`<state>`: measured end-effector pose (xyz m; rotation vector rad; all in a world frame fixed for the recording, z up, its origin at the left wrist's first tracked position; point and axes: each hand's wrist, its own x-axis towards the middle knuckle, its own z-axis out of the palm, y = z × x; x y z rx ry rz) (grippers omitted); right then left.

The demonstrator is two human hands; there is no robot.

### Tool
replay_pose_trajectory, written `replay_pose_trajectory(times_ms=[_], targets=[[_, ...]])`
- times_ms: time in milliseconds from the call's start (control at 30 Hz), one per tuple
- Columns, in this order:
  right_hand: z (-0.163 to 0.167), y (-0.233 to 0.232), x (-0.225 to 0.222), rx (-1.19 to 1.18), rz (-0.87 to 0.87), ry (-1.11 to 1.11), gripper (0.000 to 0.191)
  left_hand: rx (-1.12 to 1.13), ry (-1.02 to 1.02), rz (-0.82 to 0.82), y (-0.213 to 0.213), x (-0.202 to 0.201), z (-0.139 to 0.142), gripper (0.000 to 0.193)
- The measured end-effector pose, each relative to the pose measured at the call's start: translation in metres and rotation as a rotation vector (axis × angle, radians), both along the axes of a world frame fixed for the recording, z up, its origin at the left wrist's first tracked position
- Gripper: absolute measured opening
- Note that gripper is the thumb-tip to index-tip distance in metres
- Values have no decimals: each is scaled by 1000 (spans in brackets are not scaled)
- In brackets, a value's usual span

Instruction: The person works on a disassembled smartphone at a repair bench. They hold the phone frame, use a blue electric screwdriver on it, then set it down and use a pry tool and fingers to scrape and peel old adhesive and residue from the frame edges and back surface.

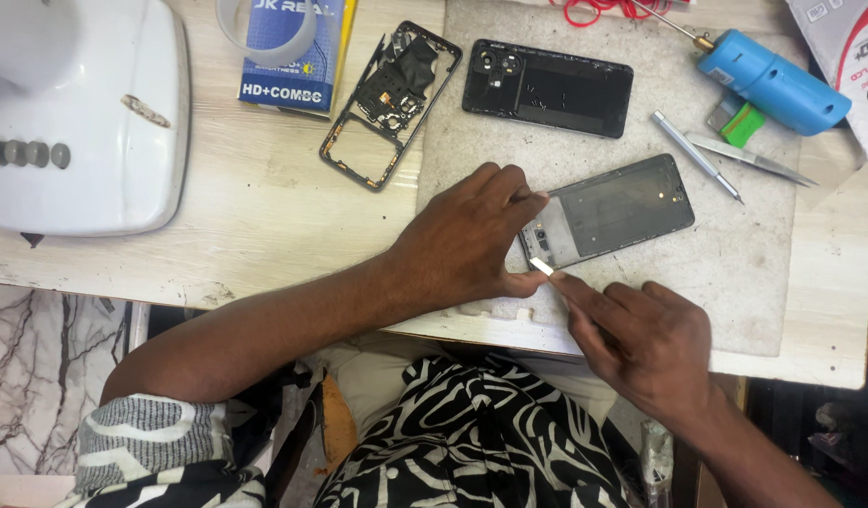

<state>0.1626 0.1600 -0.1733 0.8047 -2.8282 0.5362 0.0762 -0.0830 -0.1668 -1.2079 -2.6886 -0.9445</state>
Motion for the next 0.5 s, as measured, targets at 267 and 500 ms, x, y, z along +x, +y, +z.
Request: replay_pose_trajectory(times_ms=[267, 500], targets=[[0, -9, -6, -25, -3, 63, 31, 5, 19, 5, -1, 2, 1, 79], [1, -1, 0, -14, 10, -1, 29, -24, 25, 0, 0, 0, 0, 85]])
